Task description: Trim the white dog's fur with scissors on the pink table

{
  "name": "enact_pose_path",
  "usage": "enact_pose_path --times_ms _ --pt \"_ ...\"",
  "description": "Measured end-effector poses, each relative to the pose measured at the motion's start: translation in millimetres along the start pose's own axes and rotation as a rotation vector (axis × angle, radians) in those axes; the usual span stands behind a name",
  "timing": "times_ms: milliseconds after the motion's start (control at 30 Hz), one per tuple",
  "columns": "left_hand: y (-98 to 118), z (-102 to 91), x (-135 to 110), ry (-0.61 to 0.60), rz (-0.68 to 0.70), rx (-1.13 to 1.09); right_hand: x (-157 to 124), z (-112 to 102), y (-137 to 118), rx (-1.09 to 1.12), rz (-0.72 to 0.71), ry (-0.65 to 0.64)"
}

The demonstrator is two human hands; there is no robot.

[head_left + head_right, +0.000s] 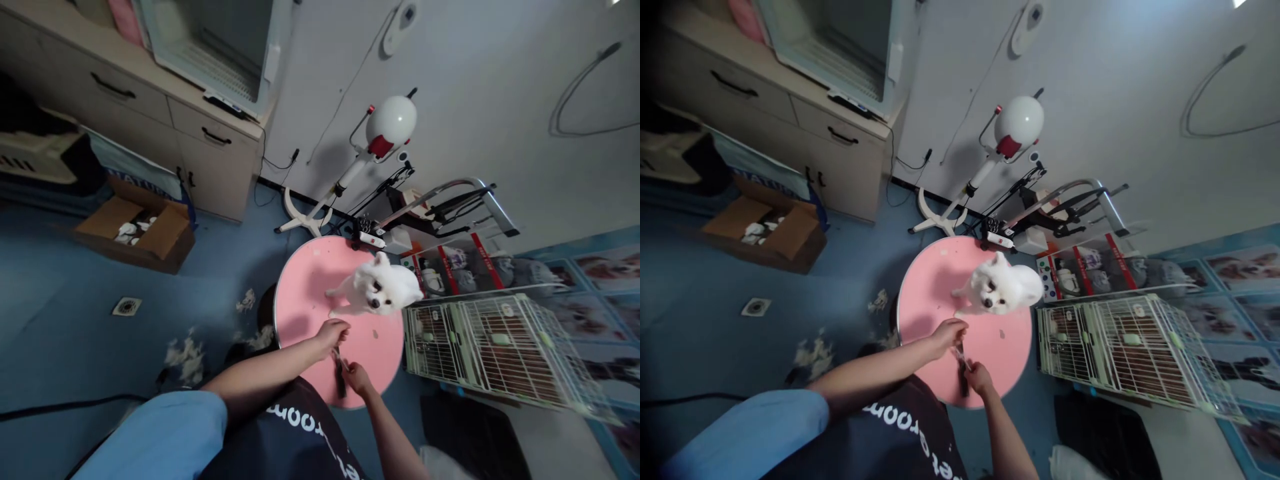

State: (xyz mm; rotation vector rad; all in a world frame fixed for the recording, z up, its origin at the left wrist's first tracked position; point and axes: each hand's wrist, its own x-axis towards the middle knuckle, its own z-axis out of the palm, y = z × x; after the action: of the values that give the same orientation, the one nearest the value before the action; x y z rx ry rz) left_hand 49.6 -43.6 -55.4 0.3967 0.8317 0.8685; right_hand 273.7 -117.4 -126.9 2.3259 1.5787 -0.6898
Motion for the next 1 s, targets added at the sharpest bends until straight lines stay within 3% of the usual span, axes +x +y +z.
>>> enact_pose_path --times_ms 67,167,300,433,533,633,767,833,933,1000 --pt "-7 -33.9 4 0.183 0.096 0.303 -6 17 15 0.009 -0.018 -0.011" --pt "-10 -86.5 7 0.33 0.149 0.53 -8 37 26 0.044 -0.017 0.014" --pt "-13 -171.1 -8 0.487 0.206 0.671 -13 55 15 0.099 0.041 -0.009" --pt "-14 -263.3 -36 0.81 0.232 0.752 -23 63 0 0.121 0.039 0.107" --pt "0 -293.9 -43 0.942 0.218 0.776 -25 62 -6 0.176 0.072 0.139" --pt "30 -274.5 -23 0.921 0.289 0.781 -27 55 -10 0.188 0.017 0.1" --pt "72 -207.4 34 0.598 0.395 0.907 -37 57 -27 0.112 -0.036 0.24" --pt "85 -173.6 66 0.48 0.406 0.96 -43 68 -46 0.099 -0.153 0.216" --pt "96 -132.5 107 0.332 0.393 1.025 -39 80 -83 0.154 -0.449 0.154" --pt "99 -111.1 129 0.235 0.365 1.069 -24 76 -108 0.194 -0.352 0.234"
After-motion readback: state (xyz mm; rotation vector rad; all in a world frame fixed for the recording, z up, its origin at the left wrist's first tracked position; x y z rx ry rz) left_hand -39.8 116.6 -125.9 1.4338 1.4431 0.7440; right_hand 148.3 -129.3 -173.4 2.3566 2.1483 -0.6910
